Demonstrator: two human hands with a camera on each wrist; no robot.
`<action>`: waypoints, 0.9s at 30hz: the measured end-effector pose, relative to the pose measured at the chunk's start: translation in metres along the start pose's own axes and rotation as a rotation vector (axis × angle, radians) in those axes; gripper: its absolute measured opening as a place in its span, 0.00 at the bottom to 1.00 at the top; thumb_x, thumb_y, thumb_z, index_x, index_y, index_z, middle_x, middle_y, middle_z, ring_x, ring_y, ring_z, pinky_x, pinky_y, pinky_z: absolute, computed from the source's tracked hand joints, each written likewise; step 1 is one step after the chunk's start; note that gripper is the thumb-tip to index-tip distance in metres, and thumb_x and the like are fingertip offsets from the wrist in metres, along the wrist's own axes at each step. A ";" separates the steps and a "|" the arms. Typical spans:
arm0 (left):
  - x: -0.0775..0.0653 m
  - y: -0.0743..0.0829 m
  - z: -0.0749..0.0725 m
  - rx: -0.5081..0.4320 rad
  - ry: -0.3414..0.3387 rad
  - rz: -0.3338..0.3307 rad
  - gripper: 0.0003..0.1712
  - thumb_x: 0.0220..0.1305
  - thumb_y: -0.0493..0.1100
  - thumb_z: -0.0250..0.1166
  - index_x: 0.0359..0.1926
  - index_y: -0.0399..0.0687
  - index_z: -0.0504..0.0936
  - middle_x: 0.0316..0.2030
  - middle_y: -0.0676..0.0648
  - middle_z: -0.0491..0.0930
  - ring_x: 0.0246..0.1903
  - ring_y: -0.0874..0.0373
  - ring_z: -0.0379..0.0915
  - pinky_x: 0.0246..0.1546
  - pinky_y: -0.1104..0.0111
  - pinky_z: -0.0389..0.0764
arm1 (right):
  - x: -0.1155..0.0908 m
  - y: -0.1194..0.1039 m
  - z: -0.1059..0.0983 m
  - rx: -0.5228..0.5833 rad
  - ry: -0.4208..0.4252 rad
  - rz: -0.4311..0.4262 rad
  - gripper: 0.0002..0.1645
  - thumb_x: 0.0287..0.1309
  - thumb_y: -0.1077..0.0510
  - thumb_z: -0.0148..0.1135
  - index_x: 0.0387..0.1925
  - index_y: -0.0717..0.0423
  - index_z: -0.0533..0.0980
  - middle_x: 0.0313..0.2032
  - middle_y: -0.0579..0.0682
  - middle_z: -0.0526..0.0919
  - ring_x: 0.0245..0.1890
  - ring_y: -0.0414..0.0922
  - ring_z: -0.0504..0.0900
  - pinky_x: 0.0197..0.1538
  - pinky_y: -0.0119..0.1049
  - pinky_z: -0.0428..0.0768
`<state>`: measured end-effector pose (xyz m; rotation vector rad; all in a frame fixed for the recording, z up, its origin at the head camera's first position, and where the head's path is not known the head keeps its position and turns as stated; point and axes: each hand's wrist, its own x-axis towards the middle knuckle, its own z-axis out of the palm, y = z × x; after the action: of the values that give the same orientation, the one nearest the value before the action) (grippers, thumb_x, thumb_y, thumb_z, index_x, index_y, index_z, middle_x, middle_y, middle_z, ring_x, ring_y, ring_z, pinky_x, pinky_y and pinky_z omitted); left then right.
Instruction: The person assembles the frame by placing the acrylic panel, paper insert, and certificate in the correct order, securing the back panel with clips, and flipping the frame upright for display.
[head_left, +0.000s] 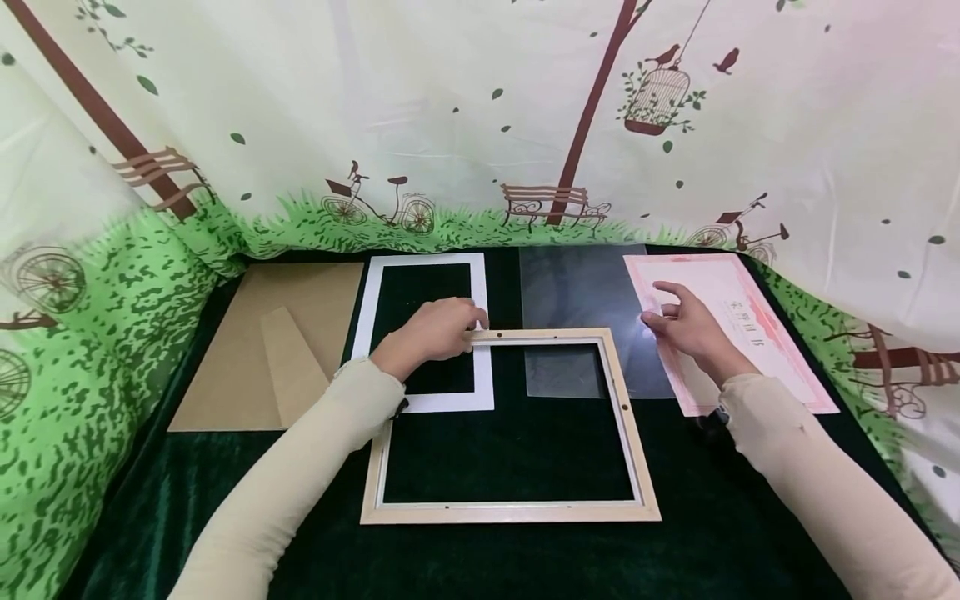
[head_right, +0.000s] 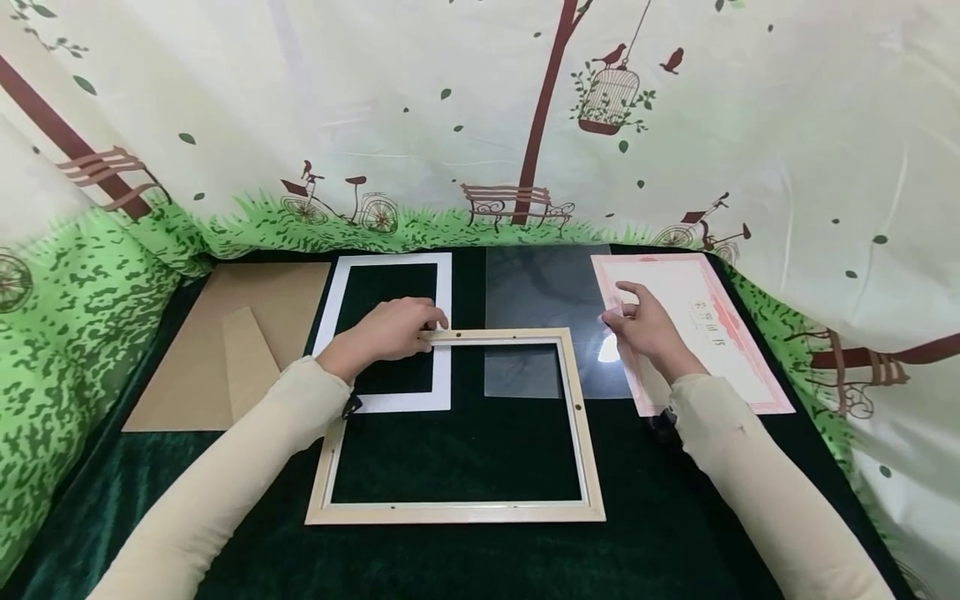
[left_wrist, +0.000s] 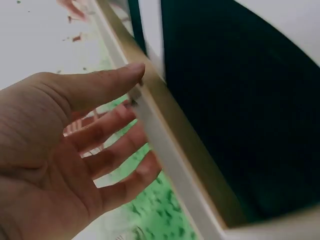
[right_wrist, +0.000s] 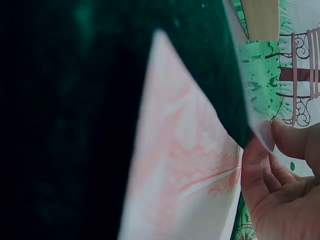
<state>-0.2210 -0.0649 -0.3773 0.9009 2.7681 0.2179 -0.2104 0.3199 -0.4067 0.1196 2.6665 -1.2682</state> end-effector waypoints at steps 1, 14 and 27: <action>-0.003 -0.003 0.001 -0.006 0.003 -0.008 0.19 0.62 0.40 0.71 0.54 0.54 0.84 0.48 0.49 0.81 0.41 0.56 0.77 0.42 0.62 0.81 | 0.000 0.000 0.000 -0.001 0.004 -0.002 0.44 0.71 0.57 0.57 0.78 0.56 0.45 0.53 0.69 0.78 0.32 0.34 0.81 0.35 0.30 0.81; -0.010 -0.006 -0.002 0.068 0.120 0.026 0.12 0.59 0.38 0.71 0.44 0.52 0.90 0.44 0.50 0.88 0.31 0.59 0.79 0.26 0.68 0.79 | -0.007 0.000 -0.005 0.036 0.075 -0.011 0.46 0.69 0.59 0.60 0.79 0.51 0.47 0.30 0.46 0.83 0.25 0.35 0.78 0.27 0.32 0.78; -0.005 -0.003 -0.006 0.091 0.136 0.011 0.12 0.62 0.38 0.68 0.45 0.53 0.90 0.46 0.50 0.88 0.36 0.57 0.81 0.30 0.66 0.82 | -0.017 0.017 -0.030 0.065 0.190 0.030 0.43 0.69 0.58 0.59 0.79 0.46 0.50 0.28 0.29 0.82 0.29 0.32 0.81 0.33 0.29 0.82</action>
<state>-0.2201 -0.0703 -0.3713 0.9571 2.9195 0.1621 -0.1951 0.3543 -0.3979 0.3027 2.7682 -1.3990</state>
